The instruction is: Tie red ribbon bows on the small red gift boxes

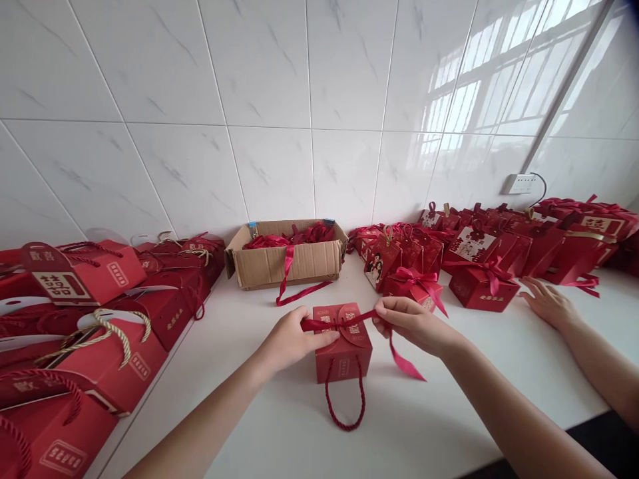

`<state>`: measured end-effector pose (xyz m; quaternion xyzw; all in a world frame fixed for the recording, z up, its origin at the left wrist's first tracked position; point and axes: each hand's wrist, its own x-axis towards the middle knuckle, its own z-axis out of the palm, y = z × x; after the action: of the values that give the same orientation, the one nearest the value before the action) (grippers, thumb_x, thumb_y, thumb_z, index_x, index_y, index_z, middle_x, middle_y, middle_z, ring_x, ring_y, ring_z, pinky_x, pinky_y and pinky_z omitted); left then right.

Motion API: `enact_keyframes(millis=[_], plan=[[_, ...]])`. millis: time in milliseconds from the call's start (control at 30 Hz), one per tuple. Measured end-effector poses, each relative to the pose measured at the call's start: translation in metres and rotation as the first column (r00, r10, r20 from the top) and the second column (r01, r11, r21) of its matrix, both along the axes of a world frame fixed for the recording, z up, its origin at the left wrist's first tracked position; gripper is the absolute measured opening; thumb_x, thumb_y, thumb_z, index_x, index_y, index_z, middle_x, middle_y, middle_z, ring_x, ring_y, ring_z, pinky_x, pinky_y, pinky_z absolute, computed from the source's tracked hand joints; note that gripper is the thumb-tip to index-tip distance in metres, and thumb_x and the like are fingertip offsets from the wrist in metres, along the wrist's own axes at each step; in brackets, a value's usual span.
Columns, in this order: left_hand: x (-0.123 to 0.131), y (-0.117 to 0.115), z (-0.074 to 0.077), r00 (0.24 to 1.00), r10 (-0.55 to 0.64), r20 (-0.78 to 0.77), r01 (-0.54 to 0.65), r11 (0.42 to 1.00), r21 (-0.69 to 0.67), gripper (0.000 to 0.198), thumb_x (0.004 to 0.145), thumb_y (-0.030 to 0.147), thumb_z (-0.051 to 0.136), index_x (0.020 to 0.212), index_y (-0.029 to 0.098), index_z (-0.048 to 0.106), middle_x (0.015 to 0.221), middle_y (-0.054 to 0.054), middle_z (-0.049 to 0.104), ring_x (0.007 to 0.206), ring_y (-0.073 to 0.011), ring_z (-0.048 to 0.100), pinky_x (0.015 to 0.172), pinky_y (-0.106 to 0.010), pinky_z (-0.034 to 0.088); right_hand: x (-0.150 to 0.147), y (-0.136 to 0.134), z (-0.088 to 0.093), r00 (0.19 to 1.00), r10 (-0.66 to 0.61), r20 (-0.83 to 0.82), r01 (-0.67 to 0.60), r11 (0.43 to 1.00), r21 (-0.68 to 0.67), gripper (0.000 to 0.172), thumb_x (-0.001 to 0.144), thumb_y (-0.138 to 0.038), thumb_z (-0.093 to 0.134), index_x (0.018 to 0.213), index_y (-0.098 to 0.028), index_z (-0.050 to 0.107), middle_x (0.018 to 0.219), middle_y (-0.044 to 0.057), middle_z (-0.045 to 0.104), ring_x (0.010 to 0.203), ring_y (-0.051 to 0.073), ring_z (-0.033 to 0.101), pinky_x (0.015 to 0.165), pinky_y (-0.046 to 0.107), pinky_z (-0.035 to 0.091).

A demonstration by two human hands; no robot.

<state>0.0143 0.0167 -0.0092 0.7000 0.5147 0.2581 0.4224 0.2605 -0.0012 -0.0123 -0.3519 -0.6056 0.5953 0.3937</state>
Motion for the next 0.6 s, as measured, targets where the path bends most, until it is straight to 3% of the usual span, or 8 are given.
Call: enact_keyframes(millis=[100, 167, 267, 367, 467, 600], plan=[[0.002, -0.001, 0.0, 0.999, -0.02, 0.033, 0.02, 1.0, -0.01, 0.045, 0.063, 0.056, 0.069, 0.087, 0.02, 0.056, 0.096, -0.003, 0.067, 0.091, -0.0242, 0.061, 0.075, -0.031, 0.045, -0.011, -0.001, 0.004, 0.975, 0.048, -0.219, -0.072, 0.992, -0.104, 0.025, 0.075, -0.033, 0.07, 0.075, -0.017, 0.051, 0.068, -0.002, 0.054, 0.05, 0.005, 0.045, 0.05, 0.022, 0.032], [0.002, -0.001, -0.001, 0.998, -0.033, 0.048, 0.034, 0.999, -0.019, 0.046, 0.064, 0.055, 0.069, 0.091, 0.02, 0.057, 0.1, -0.004, 0.067, 0.095, -0.0251, 0.061, 0.077, -0.032, 0.046, -0.016, 0.0, 0.007, 0.967, 0.106, -0.233, -0.147, 0.975, -0.165, 0.025, 0.073, -0.029, 0.071, 0.074, -0.016, 0.05, 0.065, -0.004, 0.055, 0.037, 0.0, 0.034, 0.041, 0.02, 0.02], [0.002, 0.001, -0.002, 0.997, -0.054, 0.051, 0.055, 0.998, -0.013, 0.046, 0.064, 0.054, 0.069, 0.093, 0.02, 0.057, 0.1, -0.005, 0.067, 0.095, -0.0255, 0.062, 0.076, -0.033, 0.046, -0.017, 0.0, 0.01, 0.982, 0.153, -0.114, -0.176, 0.956, -0.236, 0.035, 0.08, -0.043, 0.063, 0.064, -0.015, 0.048, 0.05, -0.006, 0.051, 0.029, -0.001, 0.023, 0.038, 0.021, 0.009], [0.0, 0.003, -0.004, 0.999, -0.039, -0.008, 0.039, 0.999, 0.014, 0.049, 0.061, 0.058, 0.069, 0.087, 0.018, 0.055, 0.092, -0.005, 0.067, 0.089, -0.0262, 0.062, 0.072, -0.033, 0.045, -0.012, -0.002, 0.008, 0.997, 0.036, 0.071, -0.014, 0.958, -0.287, 0.056, 0.084, -0.061, 0.044, 0.05, -0.017, 0.037, 0.035, -0.006, 0.039, 0.029, 0.002, 0.023, 0.037, 0.022, 0.009], [-0.001, 0.004, -0.005, 0.997, -0.018, -0.071, 0.021, 0.999, 0.036, 0.052, 0.059, 0.063, 0.066, 0.082, 0.018, 0.053, 0.087, -0.004, 0.066, 0.084, -0.0259, 0.062, 0.069, -0.032, 0.044, -0.004, -0.005, 0.002, 0.969, -0.039, 0.245, 0.115, 0.946, -0.303, 0.055, 0.083, -0.065, 0.04, 0.054, -0.018, 0.04, 0.031, -0.007, 0.033, 0.031, 0.004, 0.021, 0.035, 0.022, 0.011], [-0.002, 0.003, -0.004, 0.997, -0.025, -0.078, 0.026, 0.999, 0.022, 0.051, 0.06, 0.064, 0.065, 0.081, 0.019, 0.051, 0.089, -0.003, 0.066, 0.084, -0.0249, 0.061, 0.066, -0.03, 0.043, 0.006, -0.007, -0.001, 0.944, -0.031, 0.329, 0.127, 0.953, -0.276, 0.044, 0.081, -0.058, 0.052, 0.065, -0.017, 0.047, 0.037, -0.008, 0.035, 0.035, 0.003, 0.02, 0.037, 0.021, 0.009]])
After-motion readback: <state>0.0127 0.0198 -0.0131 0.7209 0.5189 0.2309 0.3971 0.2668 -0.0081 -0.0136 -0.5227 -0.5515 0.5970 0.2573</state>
